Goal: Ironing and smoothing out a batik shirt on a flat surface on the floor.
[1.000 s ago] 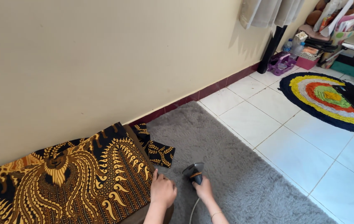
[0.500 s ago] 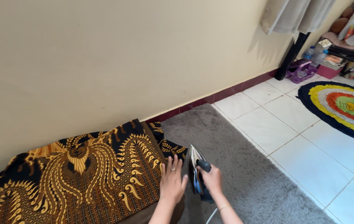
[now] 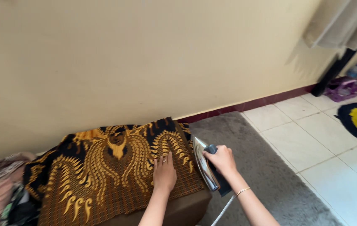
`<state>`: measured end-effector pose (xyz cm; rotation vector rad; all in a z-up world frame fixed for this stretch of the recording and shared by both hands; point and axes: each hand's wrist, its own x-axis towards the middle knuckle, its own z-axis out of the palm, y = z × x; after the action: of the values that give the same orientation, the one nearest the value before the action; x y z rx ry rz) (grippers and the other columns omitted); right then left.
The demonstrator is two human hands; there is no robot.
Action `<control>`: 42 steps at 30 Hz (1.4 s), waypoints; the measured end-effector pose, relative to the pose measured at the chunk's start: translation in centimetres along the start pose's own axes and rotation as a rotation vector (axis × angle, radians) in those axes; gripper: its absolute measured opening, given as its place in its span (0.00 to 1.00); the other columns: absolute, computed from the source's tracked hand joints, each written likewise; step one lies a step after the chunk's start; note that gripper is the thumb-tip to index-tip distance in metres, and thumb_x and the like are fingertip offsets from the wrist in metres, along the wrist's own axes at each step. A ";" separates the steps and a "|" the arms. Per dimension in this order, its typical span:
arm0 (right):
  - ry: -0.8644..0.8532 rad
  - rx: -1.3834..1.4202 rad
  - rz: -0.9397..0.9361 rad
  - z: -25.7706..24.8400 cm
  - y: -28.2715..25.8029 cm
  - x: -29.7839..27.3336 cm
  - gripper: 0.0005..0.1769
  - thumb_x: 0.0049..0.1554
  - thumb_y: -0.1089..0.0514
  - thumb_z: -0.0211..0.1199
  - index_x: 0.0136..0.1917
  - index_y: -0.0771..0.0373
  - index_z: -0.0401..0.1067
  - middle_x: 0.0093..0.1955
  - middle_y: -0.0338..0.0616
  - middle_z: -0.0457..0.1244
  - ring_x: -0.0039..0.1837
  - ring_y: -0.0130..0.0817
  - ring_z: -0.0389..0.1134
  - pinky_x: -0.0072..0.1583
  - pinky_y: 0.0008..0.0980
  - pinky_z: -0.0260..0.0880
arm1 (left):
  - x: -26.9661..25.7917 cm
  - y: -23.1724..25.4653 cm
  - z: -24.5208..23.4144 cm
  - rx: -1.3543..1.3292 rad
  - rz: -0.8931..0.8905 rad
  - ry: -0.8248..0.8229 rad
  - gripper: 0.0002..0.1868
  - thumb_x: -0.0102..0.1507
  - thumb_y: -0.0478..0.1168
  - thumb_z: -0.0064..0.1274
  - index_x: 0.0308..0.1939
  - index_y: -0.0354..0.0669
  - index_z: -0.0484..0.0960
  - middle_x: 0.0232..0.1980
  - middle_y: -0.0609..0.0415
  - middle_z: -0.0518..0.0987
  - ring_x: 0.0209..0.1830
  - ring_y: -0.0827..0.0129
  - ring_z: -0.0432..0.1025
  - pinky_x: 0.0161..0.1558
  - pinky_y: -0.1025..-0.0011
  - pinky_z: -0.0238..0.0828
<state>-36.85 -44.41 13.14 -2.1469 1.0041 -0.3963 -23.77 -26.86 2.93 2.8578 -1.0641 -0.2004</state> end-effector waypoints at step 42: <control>-0.426 -0.085 -0.206 22.3 -13.3 -1.1 0.30 0.61 0.47 0.61 0.32 0.79 0.73 0.24 0.59 0.67 0.24 0.44 0.70 0.30 0.39 0.71 | -9.4 -17.1 2.4 -0.243 -0.156 0.212 0.30 0.72 0.47 0.33 0.79 0.48 0.54 0.83 0.59 0.50 0.83 0.63 0.40 0.79 0.57 0.29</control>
<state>-18.39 -26.96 7.33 -2.2871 0.5707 0.0155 -20.14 -7.91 -0.69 2.6697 -0.7244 -0.0319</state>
